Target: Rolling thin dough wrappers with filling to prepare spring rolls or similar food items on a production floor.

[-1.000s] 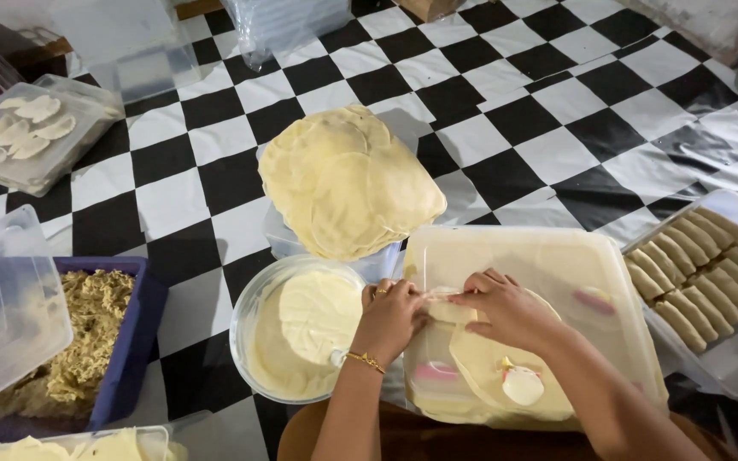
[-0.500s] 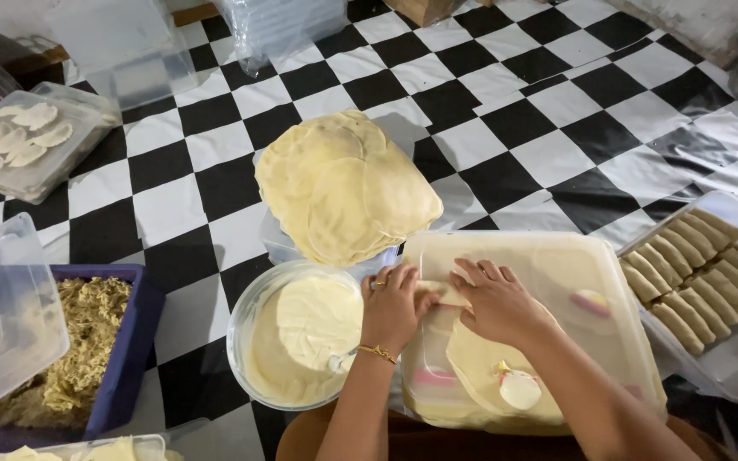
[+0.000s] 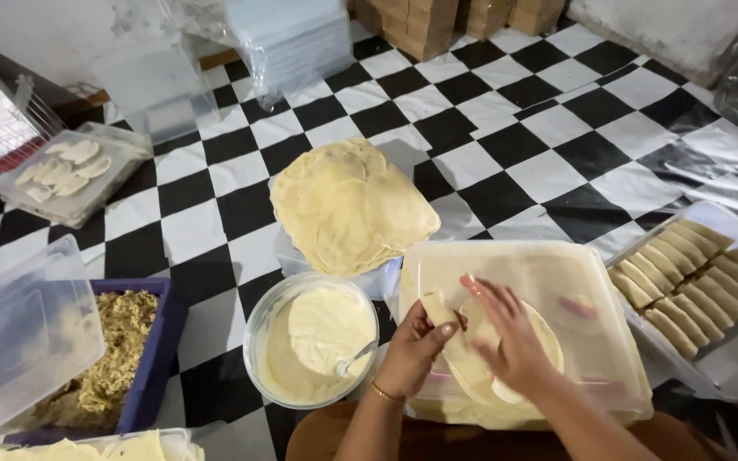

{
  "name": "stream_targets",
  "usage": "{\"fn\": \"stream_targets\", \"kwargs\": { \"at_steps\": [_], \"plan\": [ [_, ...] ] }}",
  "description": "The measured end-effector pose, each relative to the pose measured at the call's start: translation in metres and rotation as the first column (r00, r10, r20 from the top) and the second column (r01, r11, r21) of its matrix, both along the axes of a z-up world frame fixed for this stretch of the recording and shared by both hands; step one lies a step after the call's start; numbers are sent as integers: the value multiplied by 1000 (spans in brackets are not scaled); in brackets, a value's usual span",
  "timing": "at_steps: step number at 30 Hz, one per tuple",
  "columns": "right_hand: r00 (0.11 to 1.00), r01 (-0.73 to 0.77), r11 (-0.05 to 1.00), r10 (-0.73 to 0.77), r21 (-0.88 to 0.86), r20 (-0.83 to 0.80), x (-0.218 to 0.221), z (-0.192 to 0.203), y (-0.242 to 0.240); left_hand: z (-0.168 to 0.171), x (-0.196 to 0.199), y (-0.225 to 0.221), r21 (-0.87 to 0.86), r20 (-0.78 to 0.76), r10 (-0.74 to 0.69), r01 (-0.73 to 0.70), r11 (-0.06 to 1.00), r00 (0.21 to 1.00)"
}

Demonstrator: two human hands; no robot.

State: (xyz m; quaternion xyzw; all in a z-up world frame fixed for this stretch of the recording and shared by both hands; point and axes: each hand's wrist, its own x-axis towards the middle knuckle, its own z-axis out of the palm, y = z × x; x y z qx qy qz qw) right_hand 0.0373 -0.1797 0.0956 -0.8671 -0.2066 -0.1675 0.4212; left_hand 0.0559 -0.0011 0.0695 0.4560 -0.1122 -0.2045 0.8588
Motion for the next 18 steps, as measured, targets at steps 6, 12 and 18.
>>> {"fn": "stream_targets", "kwargs": {
  "at_steps": [6, 12, 18],
  "plan": [
    [978, 125, 880, -32, -459, 205, -45, -7, 0, -2, -37, -18, -156, -169, 15, -42, 987, 985],
    [986, 85, 900, -13, -428, 169, -58, 6, -7, 36, -66, -29, -222, -259, -14, -45, 974, 966],
    [953, 125, 936, -21, -330, 301, -62, 8, -21, 61, -75, -40, -318, -232, -124, 45, 947, 965]
  ]
}}
